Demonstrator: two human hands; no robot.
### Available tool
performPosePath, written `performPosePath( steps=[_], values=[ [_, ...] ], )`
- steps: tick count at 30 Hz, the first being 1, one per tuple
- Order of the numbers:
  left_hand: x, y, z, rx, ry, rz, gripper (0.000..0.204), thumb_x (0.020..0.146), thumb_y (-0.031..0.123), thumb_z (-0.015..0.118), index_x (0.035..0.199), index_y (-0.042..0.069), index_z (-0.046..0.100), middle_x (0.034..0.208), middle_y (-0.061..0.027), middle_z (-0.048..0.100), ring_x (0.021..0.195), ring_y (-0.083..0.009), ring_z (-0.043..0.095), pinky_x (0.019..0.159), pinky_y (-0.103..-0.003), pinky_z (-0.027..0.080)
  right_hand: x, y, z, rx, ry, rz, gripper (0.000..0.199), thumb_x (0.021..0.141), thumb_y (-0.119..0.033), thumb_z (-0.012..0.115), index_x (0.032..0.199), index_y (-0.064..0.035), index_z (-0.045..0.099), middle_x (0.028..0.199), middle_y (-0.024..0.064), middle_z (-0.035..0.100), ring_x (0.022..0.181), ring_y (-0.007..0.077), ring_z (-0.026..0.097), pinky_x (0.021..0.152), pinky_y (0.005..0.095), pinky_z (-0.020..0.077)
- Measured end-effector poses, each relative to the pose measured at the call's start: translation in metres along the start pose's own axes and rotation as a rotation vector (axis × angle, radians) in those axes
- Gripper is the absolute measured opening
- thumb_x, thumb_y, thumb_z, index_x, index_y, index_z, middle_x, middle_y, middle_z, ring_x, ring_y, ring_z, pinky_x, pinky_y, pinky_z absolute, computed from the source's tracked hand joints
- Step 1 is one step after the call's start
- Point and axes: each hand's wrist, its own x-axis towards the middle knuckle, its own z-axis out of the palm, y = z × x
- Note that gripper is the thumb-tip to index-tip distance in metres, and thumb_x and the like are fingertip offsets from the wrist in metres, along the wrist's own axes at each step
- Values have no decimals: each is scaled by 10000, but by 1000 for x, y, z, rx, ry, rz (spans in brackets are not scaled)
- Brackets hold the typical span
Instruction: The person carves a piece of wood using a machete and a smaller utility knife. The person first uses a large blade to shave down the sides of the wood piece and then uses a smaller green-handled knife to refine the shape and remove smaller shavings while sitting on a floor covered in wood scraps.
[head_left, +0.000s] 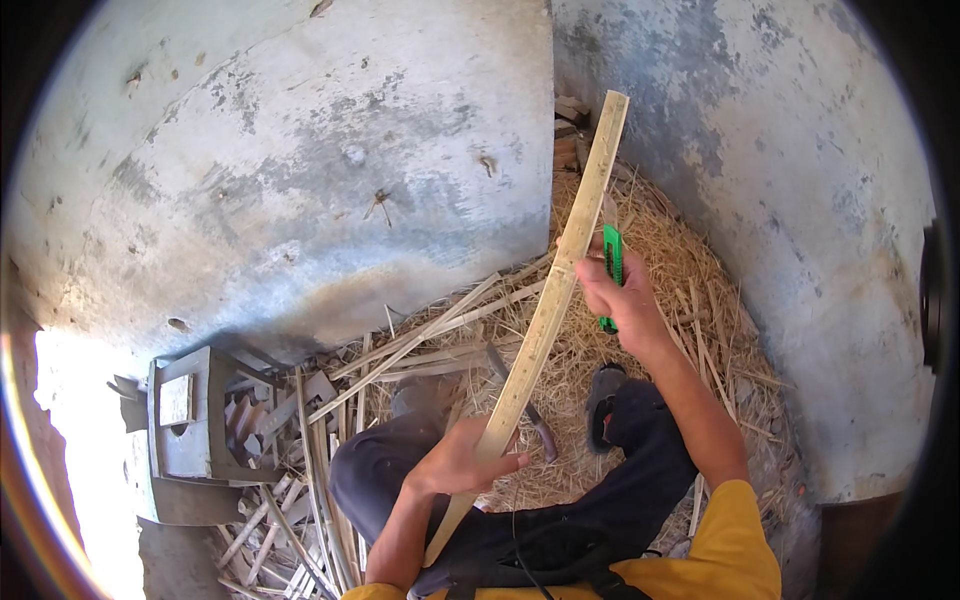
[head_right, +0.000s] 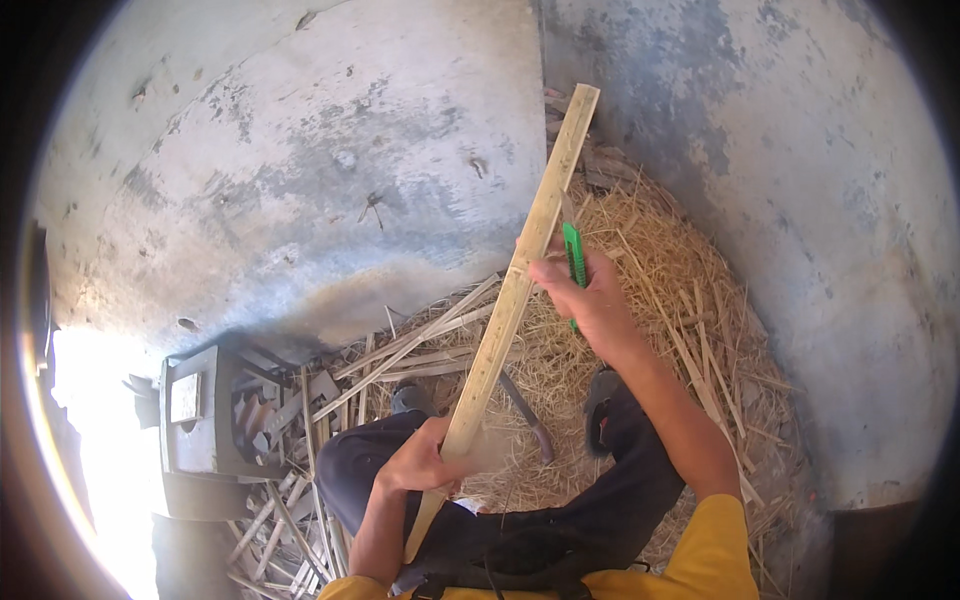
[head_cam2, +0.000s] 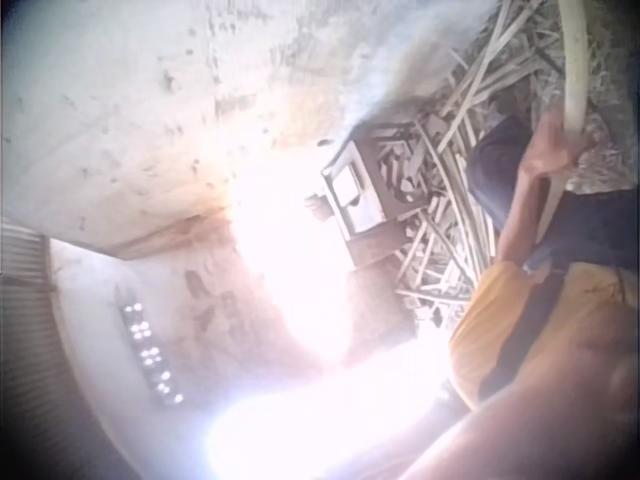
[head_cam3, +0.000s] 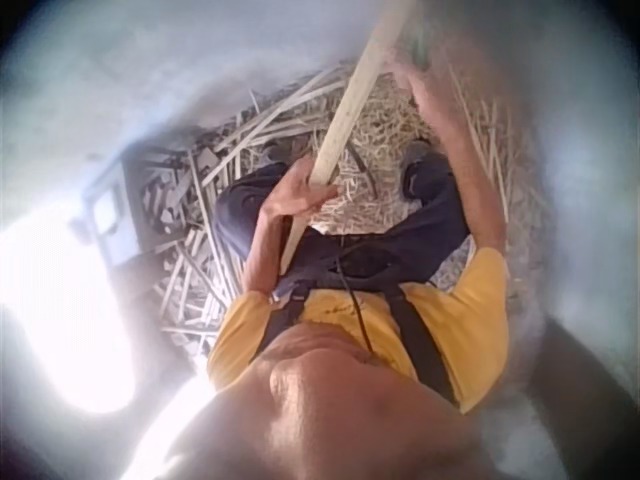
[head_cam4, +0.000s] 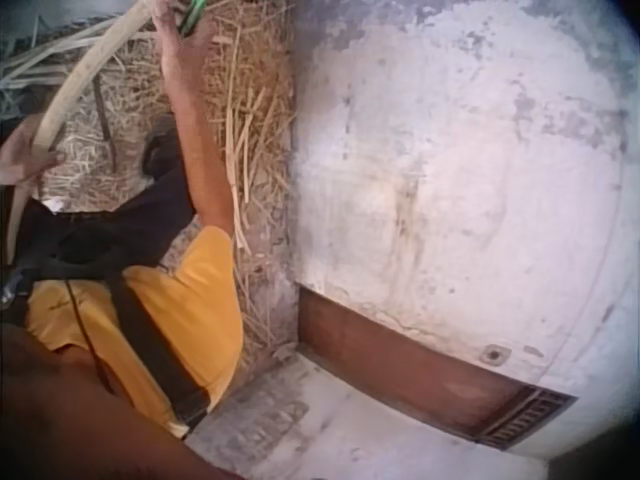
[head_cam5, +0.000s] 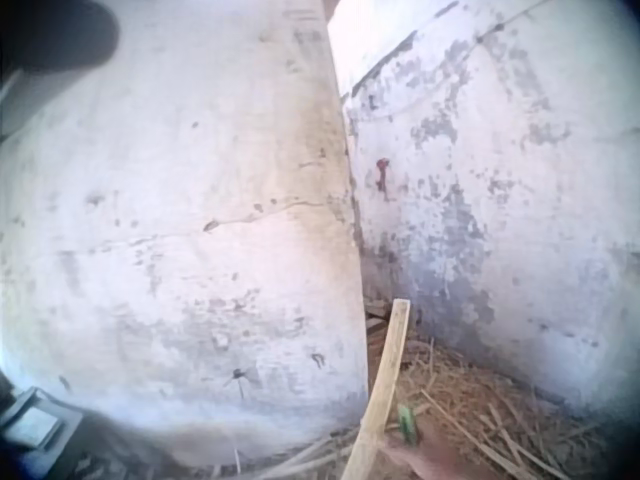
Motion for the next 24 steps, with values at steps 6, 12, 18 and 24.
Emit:
performPosePath(
  steps=[6, 12, 18, 24],
  values=[
    [16, 1, 5, 41, 165, 279, 382, 955, 285, 783, 1112, 5, 575, 784, -10, 616, 664, -91, 638, 576, -280, 524, -5, -4, 13, -26, 29, 55, 366, 977, -248, 744, 1257, -24, 673, 702, -86, 547, 571, 10, 376, 524, 233, 293],
    [21, 30, 7, -15, 224, 218, 325, 1055, 239, 635, 1255, -3, 550, 860, 27, 590, 745, -38, 563, 609, -251, 478, -3, -10, 18, -162, -1, -19, 377, 1023, -292, 676, 1256, 4, 659, 801, -15, 635, 689, 42, 492, 639, 258, 396],
    [23, 37, 5, -75, 285, 182, 287, 1101, 250, 535, 1217, -12, 524, 668, 12, 546, 478, -60, 506, 472, -226, 409, -9, -3, 14, -440, -134, -275, 299, 1045, -340, 628, 1096, -46, 648, 760, 53, 662, 675, 123, 628, 604, 305, 455],
    [16, 39, 4, -120, 259, 205, 250, 1053, 252, 639, 1127, 34, 543, 700, 3, 566, 502, -74, 544, 458, -240, 431, -18, -3, 27, -846, -230, -401, 305, 1004, -352, 674, 1080, -58, 643, 729, 115, 646, 591, 276, 650, 542, 375, 476]
  ],
)
